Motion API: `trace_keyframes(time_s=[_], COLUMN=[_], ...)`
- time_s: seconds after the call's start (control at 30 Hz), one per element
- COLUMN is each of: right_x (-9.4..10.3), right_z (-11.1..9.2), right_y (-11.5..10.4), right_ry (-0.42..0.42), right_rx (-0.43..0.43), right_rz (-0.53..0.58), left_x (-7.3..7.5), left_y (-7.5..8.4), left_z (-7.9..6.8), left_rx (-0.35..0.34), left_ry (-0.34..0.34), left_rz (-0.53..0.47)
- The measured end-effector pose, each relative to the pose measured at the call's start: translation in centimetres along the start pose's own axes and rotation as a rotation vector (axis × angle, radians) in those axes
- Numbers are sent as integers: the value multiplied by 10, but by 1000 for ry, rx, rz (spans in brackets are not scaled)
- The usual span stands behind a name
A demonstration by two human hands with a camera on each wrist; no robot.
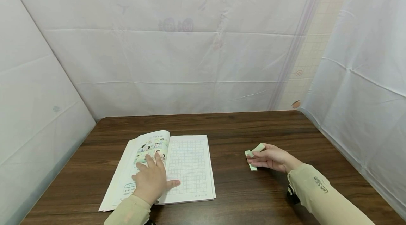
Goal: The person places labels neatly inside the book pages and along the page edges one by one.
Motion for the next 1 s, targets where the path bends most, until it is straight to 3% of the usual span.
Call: trace_keyframes(time_s=[0.6,1.0], right_x=[-10,-22], right_z=[1,3], right_y=[-11,-10], right_ry=[-55,-21], right_rx=[42,35], right_rz=[-82,-89], left_x=[-3,-2], left_y=[0,-1], left_z=[1,0], left_rx=[10,14], left_ry=[-22,-16], left_rz=[-22,-21])
Point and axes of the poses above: each hand's wrist, its own z-axis towards the middle knuckle, its own x-axis out of the back of the hand, y = z × x, the point moved 5 cm from there along z, towards the middle knuckle, and after that the axes turned 3 degrees about y, right-handed, at the moved point
